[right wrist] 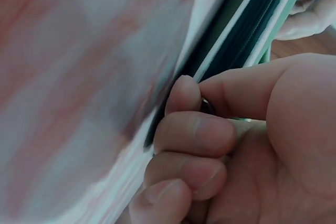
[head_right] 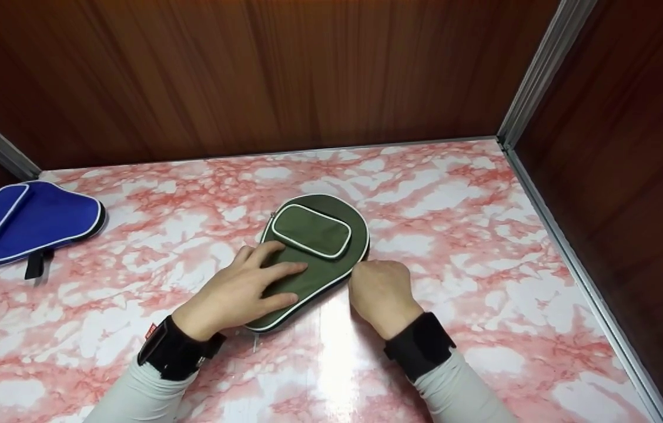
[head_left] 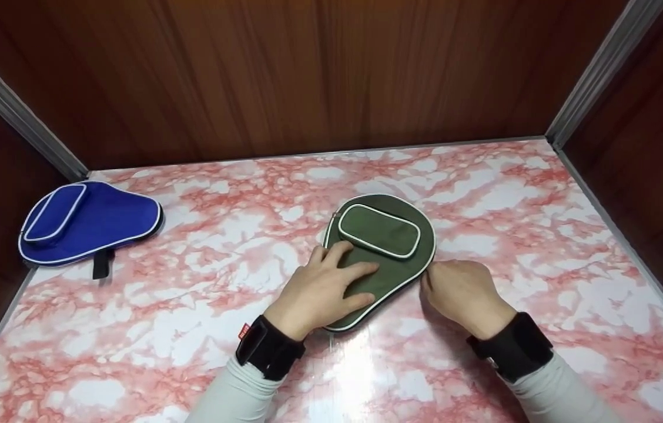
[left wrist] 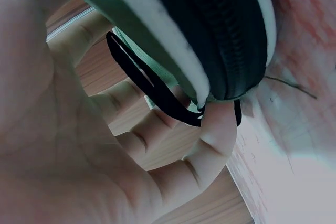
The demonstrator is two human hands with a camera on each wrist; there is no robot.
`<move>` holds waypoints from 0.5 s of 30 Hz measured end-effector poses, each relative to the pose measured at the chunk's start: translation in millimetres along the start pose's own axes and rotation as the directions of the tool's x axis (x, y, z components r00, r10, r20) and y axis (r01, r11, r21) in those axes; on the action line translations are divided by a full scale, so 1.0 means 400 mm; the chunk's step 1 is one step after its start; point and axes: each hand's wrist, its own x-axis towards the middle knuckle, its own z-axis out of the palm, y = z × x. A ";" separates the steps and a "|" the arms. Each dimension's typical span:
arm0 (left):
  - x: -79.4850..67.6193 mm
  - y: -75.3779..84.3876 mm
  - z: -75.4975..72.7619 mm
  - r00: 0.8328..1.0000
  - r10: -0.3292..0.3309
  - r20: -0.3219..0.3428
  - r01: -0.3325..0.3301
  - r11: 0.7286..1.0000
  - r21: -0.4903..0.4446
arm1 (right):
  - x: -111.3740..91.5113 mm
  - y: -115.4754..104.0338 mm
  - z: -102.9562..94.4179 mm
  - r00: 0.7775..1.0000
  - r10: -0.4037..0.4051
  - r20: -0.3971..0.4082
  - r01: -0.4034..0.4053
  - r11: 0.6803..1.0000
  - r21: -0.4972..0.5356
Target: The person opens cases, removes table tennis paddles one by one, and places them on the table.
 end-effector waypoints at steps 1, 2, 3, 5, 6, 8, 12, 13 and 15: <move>-0.001 0.000 0.000 1.000 0.002 -0.002 -0.002 1.000 0.001 | -0.002 -0.005 -0.002 1.000 -0.005 0.009 0.005 1.000 -0.003; -0.001 -0.001 0.000 1.000 0.005 -0.007 -0.005 1.000 0.003 | -0.004 -0.010 -0.003 1.000 -0.012 0.014 0.012 1.000 -0.004; 0.000 -0.002 0.002 1.000 0.007 -0.013 -0.007 1.000 0.004 | -0.006 -0.015 -0.004 1.000 -0.019 0.017 0.019 1.000 -0.005; -0.001 -0.002 0.002 1.000 0.010 -0.020 -0.010 1.000 0.008 | -0.010 -0.025 -0.005 0.999 -0.037 0.017 0.037 0.999 -0.001; -0.001 -0.003 0.003 1.000 0.012 -0.022 -0.012 1.000 0.009 | -0.013 -0.030 -0.005 0.999 -0.046 0.015 0.046 0.999 0.001; -0.001 -0.003 0.004 1.000 0.013 -0.024 -0.013 1.000 0.009 | -0.017 -0.040 -0.003 0.998 -0.063 0.008 0.063 0.998 0.006; 0.000 -0.001 0.005 1.000 0.007 -0.019 -0.006 1.000 0.014 | -0.024 -0.058 0.004 0.996 -0.089 -0.015 0.089 0.996 0.010; -0.001 0.000 0.005 1.000 0.003 -0.017 -0.002 1.000 0.017 | -0.025 -0.061 0.007 0.996 -0.092 -0.021 0.092 0.996 0.009; -0.001 0.003 0.006 1.000 -0.006 -0.015 0.006 1.000 0.026 | -0.026 -0.065 0.011 0.995 -0.099 -0.035 0.099 0.995 0.009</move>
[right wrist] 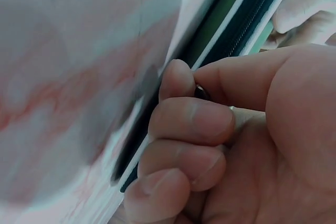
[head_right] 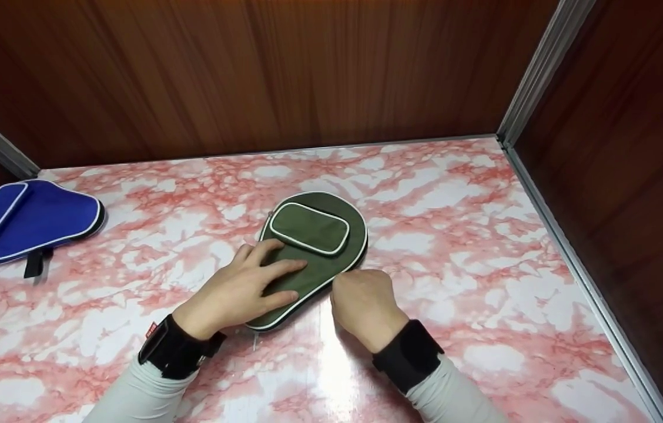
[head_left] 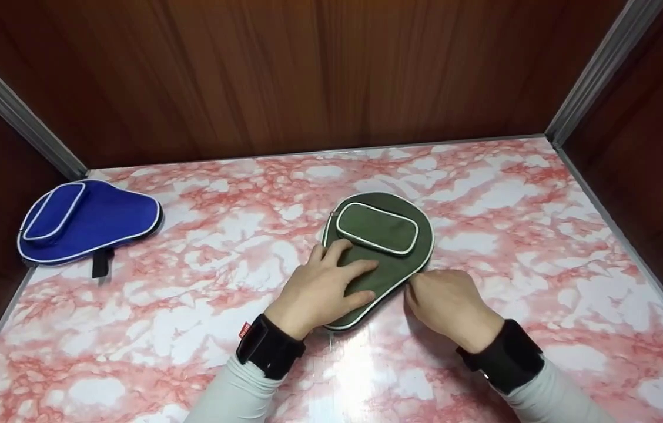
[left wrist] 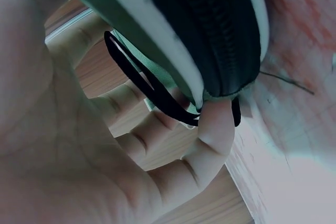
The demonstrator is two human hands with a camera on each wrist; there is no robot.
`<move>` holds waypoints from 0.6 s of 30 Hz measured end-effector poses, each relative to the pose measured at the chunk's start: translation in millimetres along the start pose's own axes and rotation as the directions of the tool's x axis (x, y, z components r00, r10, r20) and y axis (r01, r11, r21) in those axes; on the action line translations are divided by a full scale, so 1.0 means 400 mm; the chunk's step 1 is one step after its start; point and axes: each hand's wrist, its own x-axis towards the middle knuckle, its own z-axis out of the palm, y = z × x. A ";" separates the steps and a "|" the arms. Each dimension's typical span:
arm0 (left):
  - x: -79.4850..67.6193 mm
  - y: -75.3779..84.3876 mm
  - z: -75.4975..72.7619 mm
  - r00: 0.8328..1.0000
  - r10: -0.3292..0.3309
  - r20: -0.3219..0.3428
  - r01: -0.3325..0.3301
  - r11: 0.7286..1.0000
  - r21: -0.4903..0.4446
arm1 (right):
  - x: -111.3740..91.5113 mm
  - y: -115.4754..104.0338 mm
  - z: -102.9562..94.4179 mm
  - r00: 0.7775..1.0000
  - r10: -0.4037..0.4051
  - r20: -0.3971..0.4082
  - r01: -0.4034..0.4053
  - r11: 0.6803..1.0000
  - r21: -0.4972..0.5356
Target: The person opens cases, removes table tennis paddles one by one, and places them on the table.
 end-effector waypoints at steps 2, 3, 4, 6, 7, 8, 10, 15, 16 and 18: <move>0.001 0.002 0.003 1.000 -0.004 -0.004 0.004 1.000 0.011 | 0.000 -0.003 0.003 1.000 -0.007 -0.006 0.007 1.000 0.002; 0.001 0.004 0.005 1.000 -0.007 -0.006 0.007 1.000 0.015 | 0.000 -0.005 0.005 1.000 -0.012 -0.011 0.013 1.000 0.003; 0.001 0.005 0.006 1.000 -0.010 -0.009 0.010 1.000 0.018 | 0.000 -0.007 0.005 1.000 -0.019 -0.016 0.019 1.000 0.006; 0.002 0.008 0.009 1.000 -0.016 -0.015 0.016 0.999 0.028 | 0.000 -0.011 0.007 0.999 -0.033 -0.026 0.033 0.999 0.009; 0.002 0.009 0.011 1.000 -0.019 -0.017 0.020 0.999 0.032 | 0.000 -0.013 0.007 0.999 -0.037 -0.029 0.037 0.999 0.010; 0.002 0.011 0.012 1.000 -0.026 -0.017 0.026 0.999 0.035 | 0.000 -0.015 0.008 0.999 -0.039 -0.031 0.040 0.999 0.012; 0.003 0.014 0.014 0.999 -0.037 -0.019 0.038 0.998 0.048 | 0.001 -0.017 0.008 0.999 -0.042 -0.030 0.043 0.999 0.015; 0.005 0.026 0.018 0.999 -0.040 -0.016 0.041 0.996 0.078 | 0.009 -0.005 0.005 0.999 -0.037 -0.003 0.037 0.999 0.023; 0.006 0.028 0.017 0.999 -0.033 -0.010 0.033 0.996 0.078 | 0.012 0.001 0.003 0.999 -0.032 0.004 0.032 0.999 0.025; 0.007 0.031 0.012 1.000 -0.016 0.017 0.014 0.998 0.066 | 0.020 0.015 0.000 1.000 -0.015 0.015 0.015 0.999 0.029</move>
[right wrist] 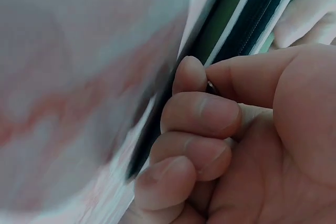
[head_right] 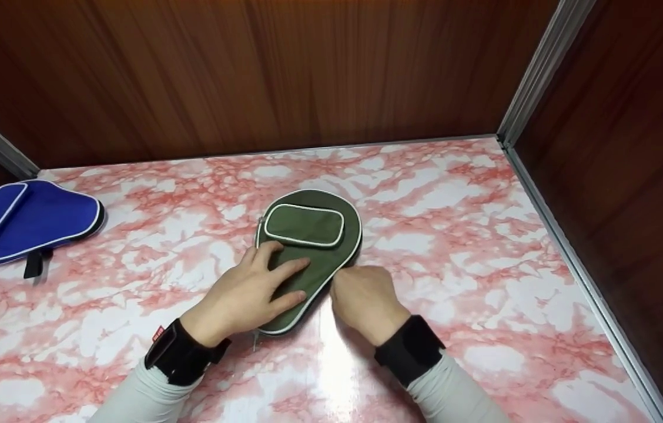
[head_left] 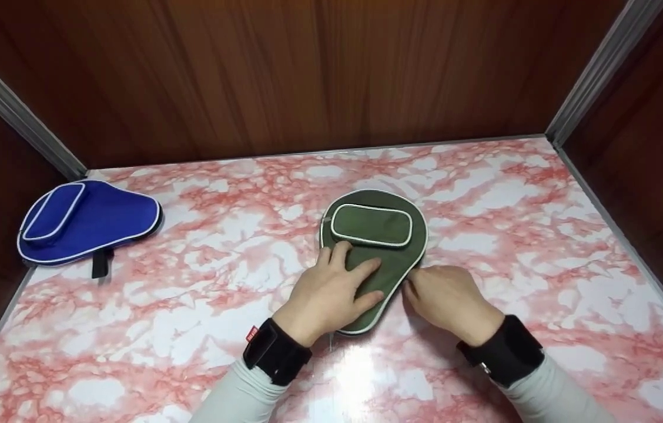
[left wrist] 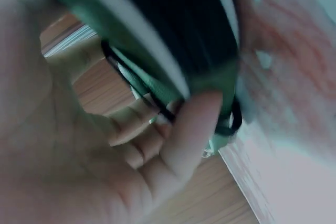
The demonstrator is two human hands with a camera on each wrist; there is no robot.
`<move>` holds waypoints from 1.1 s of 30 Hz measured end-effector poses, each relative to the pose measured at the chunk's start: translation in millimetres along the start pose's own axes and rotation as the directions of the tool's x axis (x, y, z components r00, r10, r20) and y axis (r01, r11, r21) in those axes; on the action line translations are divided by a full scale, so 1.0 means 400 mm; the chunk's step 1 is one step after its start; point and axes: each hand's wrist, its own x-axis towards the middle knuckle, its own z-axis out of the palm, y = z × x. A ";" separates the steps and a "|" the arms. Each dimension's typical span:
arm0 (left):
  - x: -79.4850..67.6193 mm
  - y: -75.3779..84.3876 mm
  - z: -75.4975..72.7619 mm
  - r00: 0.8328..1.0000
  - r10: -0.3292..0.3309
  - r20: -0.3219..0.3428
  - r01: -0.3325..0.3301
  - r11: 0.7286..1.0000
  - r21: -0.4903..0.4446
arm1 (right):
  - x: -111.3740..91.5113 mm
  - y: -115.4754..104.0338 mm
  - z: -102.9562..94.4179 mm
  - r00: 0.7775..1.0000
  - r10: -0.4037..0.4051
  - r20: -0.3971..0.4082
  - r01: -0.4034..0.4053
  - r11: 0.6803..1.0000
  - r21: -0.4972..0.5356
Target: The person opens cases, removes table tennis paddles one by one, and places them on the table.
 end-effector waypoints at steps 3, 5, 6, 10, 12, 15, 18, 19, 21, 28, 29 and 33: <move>-0.001 0.002 -0.012 0.999 0.024 0.049 -0.023 0.999 -0.023 | 0.017 0.021 -0.005 0.999 0.036 0.015 -0.037 0.999 0.011; -0.002 0.004 -0.012 0.997 0.043 0.060 -0.042 0.999 -0.016 | 0.027 0.035 -0.003 0.997 0.067 0.023 -0.068 0.997 0.021; -0.001 0.007 -0.010 0.997 0.056 0.056 -0.056 0.998 0.001 | 0.031 0.040 -0.001 0.996 0.082 0.025 -0.082 0.996 0.025; 0.009 0.016 0.010 0.992 0.129 0.014 -0.129 0.989 0.076 | 0.044 0.055 0.007 0.993 0.120 0.020 -0.120 0.992 0.035; 0.012 0.018 0.018 0.989 0.149 0.006 -0.149 0.985 0.090 | 0.048 0.058 0.010 0.994 0.113 0.012 -0.113 0.993 0.039; 0.014 0.016 0.024 0.989 0.144 0.015 -0.145 0.986 0.078 | 0.053 0.058 0.010 0.996 0.088 -0.005 -0.087 0.995 0.037; 0.013 0.013 0.022 0.991 0.130 0.016 -0.131 0.987 0.095 | 0.055 0.057 0.009 0.998 0.066 -0.008 -0.066 0.997 0.030; 0.014 0.014 0.021 0.992 0.128 0.014 -0.129 0.986 0.104 | 0.054 0.056 0.008 0.998 0.062 -0.008 -0.062 0.998 0.026; 0.013 0.016 0.021 0.992 0.126 0.007 -0.126 0.985 0.120 | 0.050 0.056 0.006 0.999 0.053 -0.001 -0.053 0.998 0.020; 0.010 0.024 0.022 0.995 0.100 -0.008 -0.097 0.986 0.138 | 0.032 0.051 -0.001 1.000 -0.002 0.011 0.002 1.000 0.015; 0.009 0.024 0.022 0.995 0.097 -0.010 -0.095 0.985 0.142 | 0.029 0.049 -0.003 1.000 -0.009 0.013 0.009 1.000 0.017; 0.007 0.024 0.024 0.996 0.093 -0.016 -0.090 0.985 0.148 | 0.017 0.044 -0.013 0.999 -0.033 0.029 0.033 0.999 0.023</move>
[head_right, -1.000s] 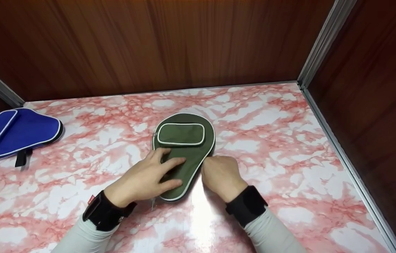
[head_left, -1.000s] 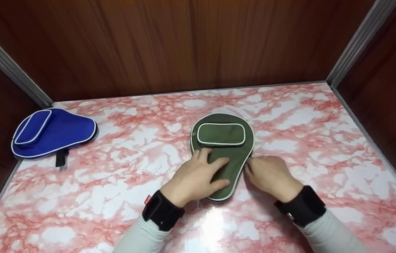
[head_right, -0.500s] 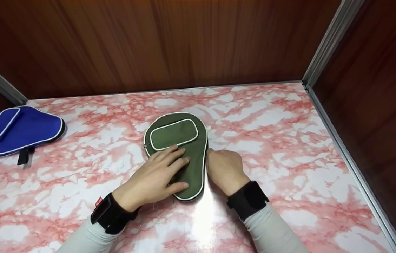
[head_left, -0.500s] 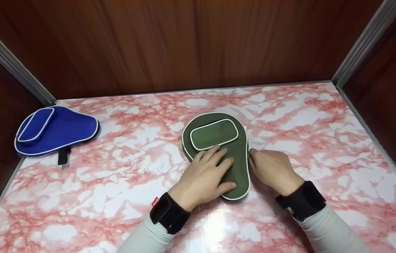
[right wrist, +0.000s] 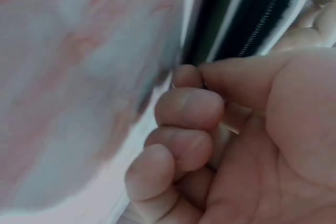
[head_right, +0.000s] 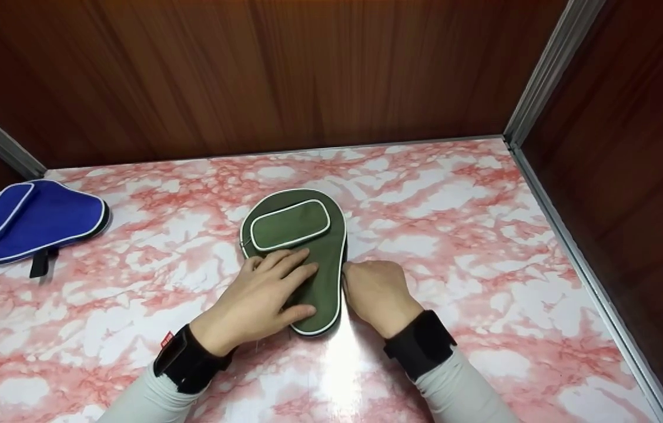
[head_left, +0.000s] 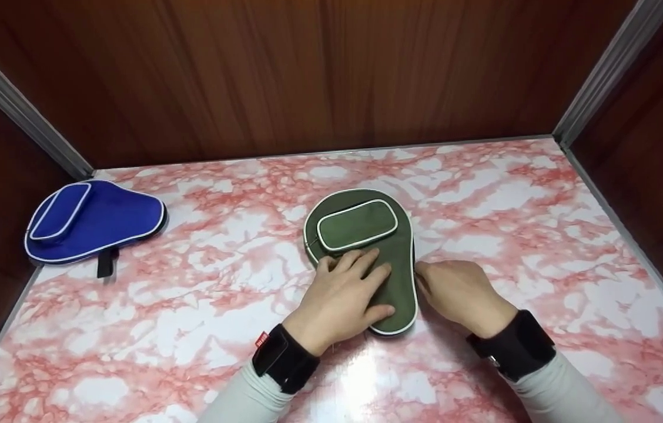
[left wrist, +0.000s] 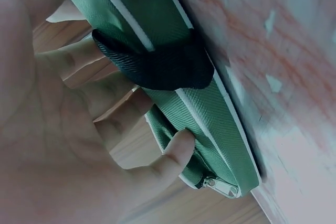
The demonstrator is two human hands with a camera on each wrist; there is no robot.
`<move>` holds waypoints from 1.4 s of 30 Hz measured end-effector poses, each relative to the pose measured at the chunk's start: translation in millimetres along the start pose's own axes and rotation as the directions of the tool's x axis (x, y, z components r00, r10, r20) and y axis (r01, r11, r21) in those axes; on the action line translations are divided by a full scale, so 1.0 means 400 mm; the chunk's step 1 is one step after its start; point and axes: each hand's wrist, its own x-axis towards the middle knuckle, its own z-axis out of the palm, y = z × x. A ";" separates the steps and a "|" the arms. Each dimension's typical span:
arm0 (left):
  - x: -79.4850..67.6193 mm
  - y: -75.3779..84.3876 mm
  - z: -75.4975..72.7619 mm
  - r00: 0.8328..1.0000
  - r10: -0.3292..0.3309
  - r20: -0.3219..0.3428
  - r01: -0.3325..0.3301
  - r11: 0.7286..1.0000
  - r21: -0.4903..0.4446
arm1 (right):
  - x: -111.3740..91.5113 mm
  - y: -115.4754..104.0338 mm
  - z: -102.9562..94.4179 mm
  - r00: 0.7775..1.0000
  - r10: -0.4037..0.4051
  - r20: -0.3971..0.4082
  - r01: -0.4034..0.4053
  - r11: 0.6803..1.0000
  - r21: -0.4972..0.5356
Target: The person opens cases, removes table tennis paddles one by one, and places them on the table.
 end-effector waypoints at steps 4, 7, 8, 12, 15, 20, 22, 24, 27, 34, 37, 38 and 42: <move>-0.002 0.000 0.003 1.000 -0.003 -0.006 0.003 1.000 -0.012 | -0.009 -0.007 -0.012 0.999 -0.015 0.040 0.015 1.000 0.009; -0.003 0.002 0.001 1.000 -0.010 -0.003 0.010 1.000 -0.017 | -0.015 -0.010 -0.020 0.997 -0.028 0.066 0.027 1.000 0.012; -0.003 0.003 0.000 1.000 -0.012 -0.002 0.012 1.000 -0.018 | -0.016 -0.012 -0.022 0.997 -0.030 0.073 0.030 0.999 0.011; -0.001 0.006 -0.001 1.000 -0.019 -0.003 0.019 1.000 -0.016 | -0.021 -0.016 -0.026 0.996 -0.033 0.083 0.033 0.999 -0.001; 0.000 0.011 -0.004 1.000 -0.027 -0.005 0.027 1.000 -0.015 | -0.025 -0.018 -0.030 0.996 -0.036 0.088 0.037 0.999 -0.007; -0.002 0.018 -0.011 0.998 -0.055 -0.002 0.055 0.998 -0.007 | -0.032 -0.017 -0.039 0.990 -0.078 0.115 0.079 0.997 0.001; -0.004 0.021 -0.011 0.998 -0.070 -0.006 0.070 0.998 -0.005 | -0.034 -0.016 -0.043 0.987 -0.099 0.130 0.099 0.995 0.003; -0.004 0.024 -0.010 0.996 -0.087 -0.011 0.087 0.996 -0.009 | -0.035 -0.016 -0.047 0.983 -0.111 0.143 0.111 0.994 0.005; -0.004 0.030 -0.007 0.993 -0.114 -0.025 0.114 0.993 -0.014 | -0.036 -0.015 -0.051 0.981 -0.114 0.159 0.114 0.993 0.007; 0.002 0.039 0.007 0.977 -0.204 -0.066 0.204 0.979 0.003 | -0.034 -0.016 -0.051 0.982 -0.103 0.155 0.103 0.995 0.011; 0.002 0.037 0.010 0.969 -0.228 -0.100 0.230 0.973 0.008 | -0.033 -0.016 -0.049 0.985 -0.108 0.137 0.108 0.994 0.007; 0.002 0.035 0.009 0.967 -0.227 -0.112 0.230 0.973 0.015 | -0.032 -0.017 -0.048 0.985 -0.109 0.133 0.110 0.994 0.004; -0.004 0.023 -0.001 0.974 -0.189 -0.124 0.194 0.980 0.032 | -0.029 -0.021 -0.046 0.987 -0.085 0.137 0.088 0.996 -0.016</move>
